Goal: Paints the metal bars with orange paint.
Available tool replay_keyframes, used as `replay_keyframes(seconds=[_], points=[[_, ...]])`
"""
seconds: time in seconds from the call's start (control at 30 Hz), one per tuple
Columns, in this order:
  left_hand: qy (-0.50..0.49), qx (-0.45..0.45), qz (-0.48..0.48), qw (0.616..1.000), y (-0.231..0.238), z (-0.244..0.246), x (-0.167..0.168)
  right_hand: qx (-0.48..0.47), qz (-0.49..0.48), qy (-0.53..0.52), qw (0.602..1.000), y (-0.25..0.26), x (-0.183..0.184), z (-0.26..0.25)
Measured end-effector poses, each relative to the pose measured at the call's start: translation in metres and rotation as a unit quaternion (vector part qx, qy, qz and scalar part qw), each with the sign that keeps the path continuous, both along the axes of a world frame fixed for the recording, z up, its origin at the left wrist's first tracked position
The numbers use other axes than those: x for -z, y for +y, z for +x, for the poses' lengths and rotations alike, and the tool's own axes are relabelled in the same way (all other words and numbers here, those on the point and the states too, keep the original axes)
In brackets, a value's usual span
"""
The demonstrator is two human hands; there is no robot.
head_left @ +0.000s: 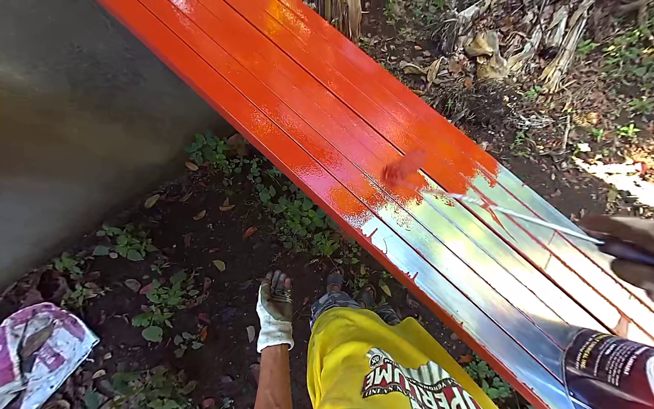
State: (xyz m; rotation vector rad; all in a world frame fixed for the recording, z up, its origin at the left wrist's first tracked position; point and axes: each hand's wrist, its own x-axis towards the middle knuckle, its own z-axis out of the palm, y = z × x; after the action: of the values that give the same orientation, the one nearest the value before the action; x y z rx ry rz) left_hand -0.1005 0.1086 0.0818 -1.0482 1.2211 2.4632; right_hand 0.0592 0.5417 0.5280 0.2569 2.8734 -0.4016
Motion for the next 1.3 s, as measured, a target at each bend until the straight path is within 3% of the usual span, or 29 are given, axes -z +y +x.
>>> replay_keyframes(seconds=[0.1, 0.2, 0.37, 0.6, 0.67, 0.77, 0.9, 1.0, 1.1, 1.3], points=[[-0.02, 0.003, -0.004, 1.0, 0.002, 0.011, 0.01, -0.072, 0.104, -0.009, 0.992, 0.027, 0.053, -0.004], [-0.035, 0.007, -0.009, 0.999, -0.004, 0.023, 0.014, -0.072, 0.18, -0.029, 0.981, 0.028, 0.073, -0.034], [-0.046, -0.017, -0.019, 0.999, -0.025, 0.04, 0.028, -0.087, 0.227, -0.118, 0.963, -0.018, 0.059, -0.124], [-0.061, -0.022, -0.026, 0.998, -0.036, 0.04, 0.038, -0.142, 0.199, -0.128, 0.961, -0.05, 0.063, -0.241], [-0.066, -0.016, -0.03, 0.997, -0.04, 0.04, 0.039, -0.135, 0.189, -0.141, 0.962, -0.052, 0.058, -0.235], [-0.086, -0.022, -0.039, 0.995, -0.046, 0.041, 0.037, -0.118, 0.181, -0.15, 0.965, -0.039, 0.049, -0.187], [-0.093, -0.034, -0.044, 0.994, -0.054, 0.04, 0.038, -0.154, 0.181, -0.061, 0.969, 0.0, 0.054, -0.134], [-0.09, -0.035, -0.042, 0.994, -0.056, 0.028, 0.041, -0.116, 0.177, -0.141, 0.967, -0.014, 0.046, -0.162], [-0.084, -0.012, -0.046, 0.995, -0.052, 0.01, 0.036, -0.147, 0.158, -0.075, 0.974, -0.013, 0.061, -0.184], [-0.071, 0.011, -0.054, 0.996, -0.059, 0.002, 0.036, -0.118, 0.145, -0.124, 0.975, -0.013, 0.047, -0.155]])
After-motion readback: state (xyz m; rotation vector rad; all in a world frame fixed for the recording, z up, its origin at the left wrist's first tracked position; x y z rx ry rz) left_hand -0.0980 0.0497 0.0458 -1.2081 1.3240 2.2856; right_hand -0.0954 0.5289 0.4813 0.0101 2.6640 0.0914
